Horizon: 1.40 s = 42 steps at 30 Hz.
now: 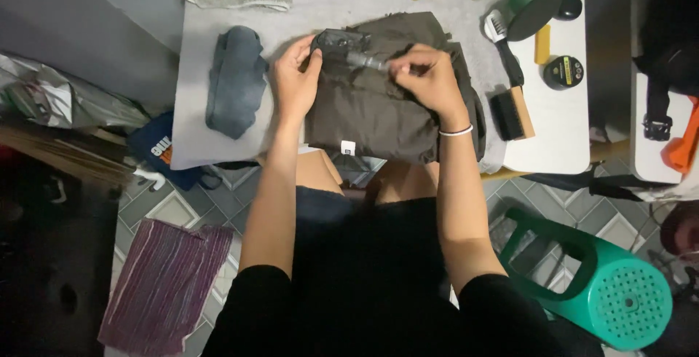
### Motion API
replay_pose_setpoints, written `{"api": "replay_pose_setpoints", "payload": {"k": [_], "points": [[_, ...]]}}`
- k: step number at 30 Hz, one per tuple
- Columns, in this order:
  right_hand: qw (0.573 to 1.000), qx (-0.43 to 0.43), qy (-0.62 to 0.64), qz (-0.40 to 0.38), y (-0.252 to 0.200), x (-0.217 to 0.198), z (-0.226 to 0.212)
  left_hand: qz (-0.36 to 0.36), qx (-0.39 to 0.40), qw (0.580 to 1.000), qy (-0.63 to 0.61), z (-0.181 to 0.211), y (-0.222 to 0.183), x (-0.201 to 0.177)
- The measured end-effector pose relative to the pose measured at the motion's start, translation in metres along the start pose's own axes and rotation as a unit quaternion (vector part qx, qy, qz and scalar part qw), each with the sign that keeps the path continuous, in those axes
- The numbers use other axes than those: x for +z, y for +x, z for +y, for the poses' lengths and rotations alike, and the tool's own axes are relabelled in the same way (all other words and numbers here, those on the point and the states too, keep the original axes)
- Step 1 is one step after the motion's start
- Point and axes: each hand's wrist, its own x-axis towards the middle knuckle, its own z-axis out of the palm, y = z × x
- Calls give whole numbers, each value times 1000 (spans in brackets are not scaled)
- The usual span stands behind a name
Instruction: A person is repairing a bag on a workbench, using a small tool to work on a seam and then folding the bag.
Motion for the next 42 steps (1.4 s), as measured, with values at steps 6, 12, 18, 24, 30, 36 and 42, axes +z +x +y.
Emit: {"api": "replay_pose_setpoints", "payload": {"k": [6, 12, 18, 24, 30, 36, 42], "points": [[1000, -9, -14, 22, 0, 2, 5, 1, 25, 1000, -7, -4, -1, -1], [1000, -7, -18, 22, -1, 2, 4, -2, 39, 999, -16, -8, 3, 0], [1000, -3, -13, 21, -3, 2, -5, -9, 31, 999, 2, 1, -2, -2], [998, -34, 10, 59, 1, 6, 0, 17, 46, 999, -22, -1, -1, 1], [998, -33, 3, 50, 2, 7, 7, 23, 47, 998, -20, 0, -1, 0], [997, -53, 8, 54, 1, 10, -1, 25, 54, 998, -23, 5, -3, -1], [997, -42, -7, 57, 1, 13, 3, 24, 45, 999, -10, 9, -5, -3]]}}
